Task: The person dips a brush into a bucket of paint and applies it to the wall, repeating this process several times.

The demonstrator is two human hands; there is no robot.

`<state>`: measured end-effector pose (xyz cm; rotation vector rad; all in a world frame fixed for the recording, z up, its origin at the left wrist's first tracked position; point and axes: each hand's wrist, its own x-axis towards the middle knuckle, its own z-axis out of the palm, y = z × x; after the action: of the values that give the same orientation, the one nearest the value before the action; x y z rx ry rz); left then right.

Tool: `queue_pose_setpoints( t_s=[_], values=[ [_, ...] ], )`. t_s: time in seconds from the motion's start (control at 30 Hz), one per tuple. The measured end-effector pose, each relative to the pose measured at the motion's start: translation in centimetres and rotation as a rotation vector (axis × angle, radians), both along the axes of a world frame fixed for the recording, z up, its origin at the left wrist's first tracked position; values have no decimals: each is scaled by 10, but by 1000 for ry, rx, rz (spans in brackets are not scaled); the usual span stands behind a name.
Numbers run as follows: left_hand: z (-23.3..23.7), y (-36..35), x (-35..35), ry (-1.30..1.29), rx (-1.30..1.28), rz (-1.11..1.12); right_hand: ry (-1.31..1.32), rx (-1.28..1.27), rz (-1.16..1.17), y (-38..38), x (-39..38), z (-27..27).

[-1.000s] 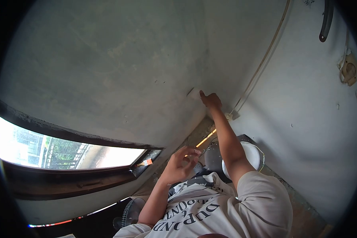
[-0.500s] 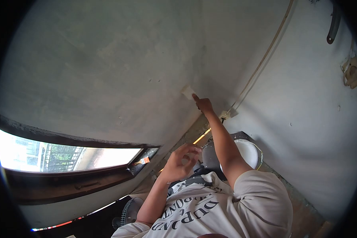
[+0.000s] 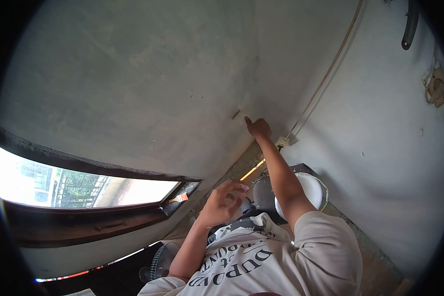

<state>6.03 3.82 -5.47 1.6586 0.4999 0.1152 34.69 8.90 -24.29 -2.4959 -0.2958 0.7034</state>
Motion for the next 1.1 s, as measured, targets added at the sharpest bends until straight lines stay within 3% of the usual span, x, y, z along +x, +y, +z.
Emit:
queue_pose_setpoints(
  t_s=[0.2,0.27,0.3,0.37,0.47,0.5,0.57,0.73,0.83,0.9,1.0,1.03,1.1],
  values=[
    [4,1,0,-3,-16,-6,-103,200,83,-6,-4,116],
    [5,0,0,-18,-12,-16,-54,407,60,-14,-6,149],
    [8,0,1,-12,-17,-24,-56,407,60,-17,-7,157],
    [9,-1,1,-9,-21,-32,50,653,79,-23,-8,165],
    [9,-3,-1,-47,1,1,39,745,134,-15,-23,161],
    [9,-2,-3,-35,-18,-3,41,744,138,-9,-26,153],
    [8,0,-7,-24,-39,-2,362,623,147,3,-30,121],
    [4,3,-16,-18,-20,44,455,534,92,3,-42,32],
    [4,2,-20,-18,-28,57,240,402,100,-3,-48,-27],
    [2,1,-23,-25,-27,64,-86,166,133,-16,-50,-84],
    [6,-1,-26,-33,-18,64,-14,42,174,-24,-58,-146],
    [8,-3,-29,-22,-12,62,52,120,92,-20,-59,-156],
    [12,-7,-34,-23,-9,73,41,210,128,-12,-57,-106]
  ],
)
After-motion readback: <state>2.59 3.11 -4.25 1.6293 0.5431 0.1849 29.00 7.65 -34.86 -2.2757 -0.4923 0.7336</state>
